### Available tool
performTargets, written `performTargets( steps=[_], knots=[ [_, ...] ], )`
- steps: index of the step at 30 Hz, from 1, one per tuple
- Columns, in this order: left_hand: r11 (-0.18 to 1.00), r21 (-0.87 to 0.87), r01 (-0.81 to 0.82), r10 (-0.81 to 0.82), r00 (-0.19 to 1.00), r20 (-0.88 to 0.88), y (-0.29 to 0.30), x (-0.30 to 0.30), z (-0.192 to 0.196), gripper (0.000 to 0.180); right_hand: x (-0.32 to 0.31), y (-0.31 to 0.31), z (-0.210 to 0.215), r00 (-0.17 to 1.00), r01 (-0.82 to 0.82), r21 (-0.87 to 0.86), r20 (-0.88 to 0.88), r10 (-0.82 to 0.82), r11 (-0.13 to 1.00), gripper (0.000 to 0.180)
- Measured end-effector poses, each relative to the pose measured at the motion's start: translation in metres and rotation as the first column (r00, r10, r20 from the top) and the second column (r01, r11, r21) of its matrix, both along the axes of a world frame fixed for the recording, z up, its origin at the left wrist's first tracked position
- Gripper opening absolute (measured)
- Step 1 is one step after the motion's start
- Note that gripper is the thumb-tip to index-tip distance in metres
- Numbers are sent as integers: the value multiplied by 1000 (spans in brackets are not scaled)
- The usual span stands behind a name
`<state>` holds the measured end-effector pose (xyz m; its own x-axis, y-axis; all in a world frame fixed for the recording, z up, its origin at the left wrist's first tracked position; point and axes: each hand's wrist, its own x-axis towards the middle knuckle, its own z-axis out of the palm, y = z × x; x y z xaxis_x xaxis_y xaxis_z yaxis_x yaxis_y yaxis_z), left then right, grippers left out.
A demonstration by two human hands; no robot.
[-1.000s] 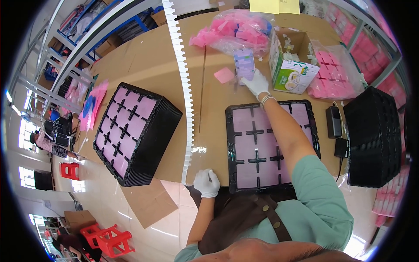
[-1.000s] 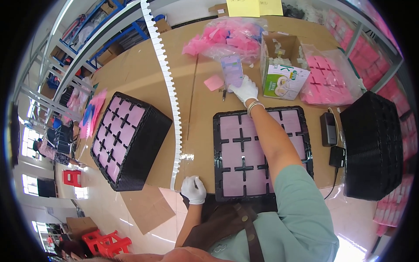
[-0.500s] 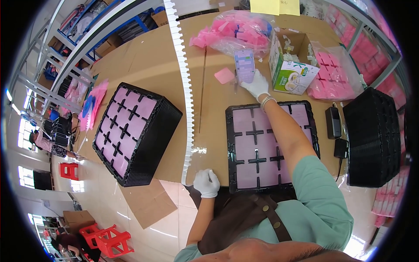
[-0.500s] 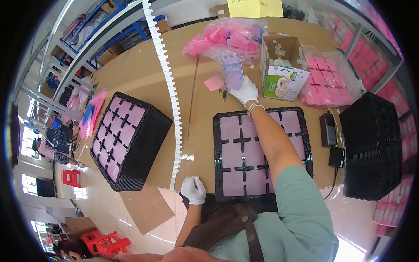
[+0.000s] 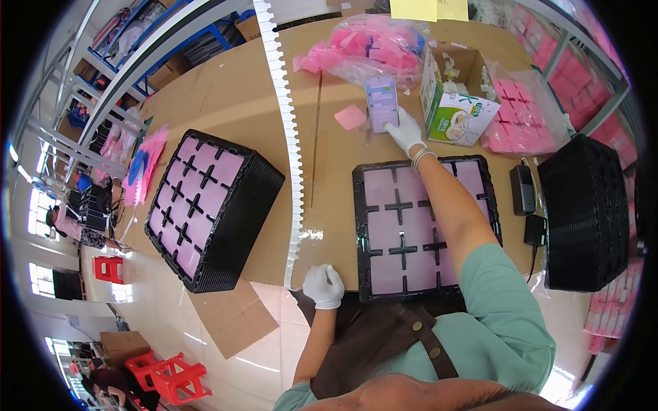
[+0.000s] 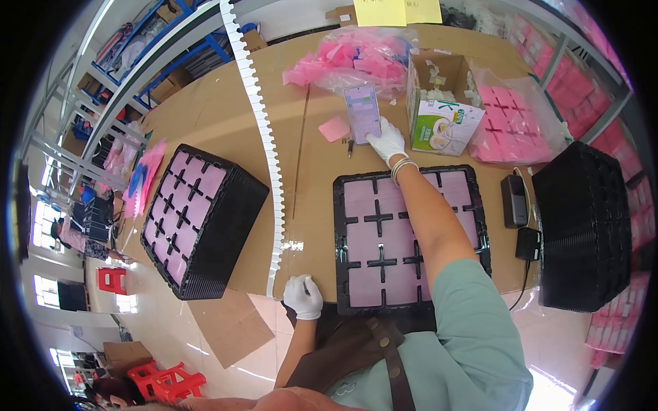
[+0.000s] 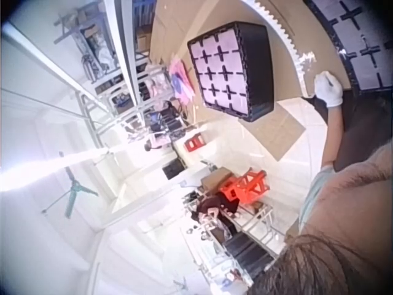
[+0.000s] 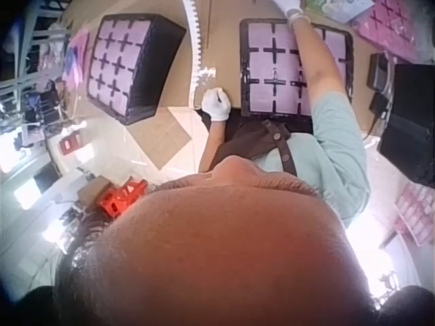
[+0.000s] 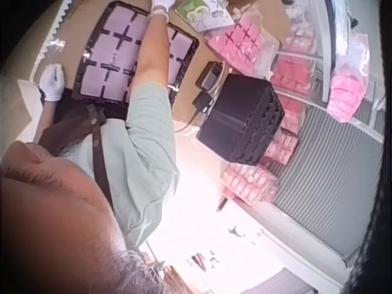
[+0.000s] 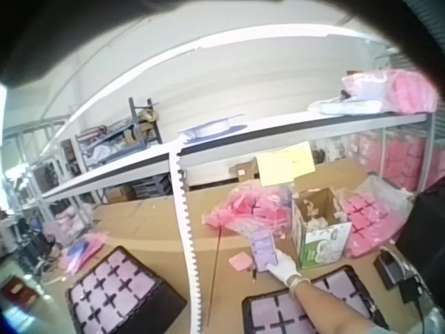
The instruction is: The person assembles plastic component trays by hand, inserting foam dividers into the trays and applying adhesive strips to them.
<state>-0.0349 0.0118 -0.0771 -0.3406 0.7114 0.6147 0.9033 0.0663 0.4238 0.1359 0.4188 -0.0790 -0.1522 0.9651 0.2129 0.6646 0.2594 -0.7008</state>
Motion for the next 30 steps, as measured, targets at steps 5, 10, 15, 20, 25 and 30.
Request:
performTargets(
  steps=[5, 10, 15, 20, 25, 30],
  knots=[
    [1000, -28, -3, 3, 1000, 2, -1, -1, -2, 4, 2, -3, 4, 997, -26, 6, -69, 26, 1000, 61],
    [1000, -24, -8, 8, 1000, -2, -1, 0, 1, 3, 4, -6, 6, 993, -63, 1, -104, 62, 998, 55],
    [1000, -17, 1, -1, 1000, 4, -1, -1, 0, 3, 6, -5, 6, 990, -80, -21, -115, 77, 997, 54],
    [1000, -20, 4, -4, 1000, -9, -2, -1, -1, 4, 7, -4, 4, 988, -111, -37, -115, 106, 993, 55],
    [1000, -16, 5, -5, 1000, -16, -1, -1, 0, 4, 7, -3, 1, 994, -83, -18, -73, 82, 996, 59],
    [999, -39, -3, 3, 1000, -3, -2, 1, 3, 4, 10, -4, 3, 977, -139, -42, -169, 130, 989, 50]
  ],
)
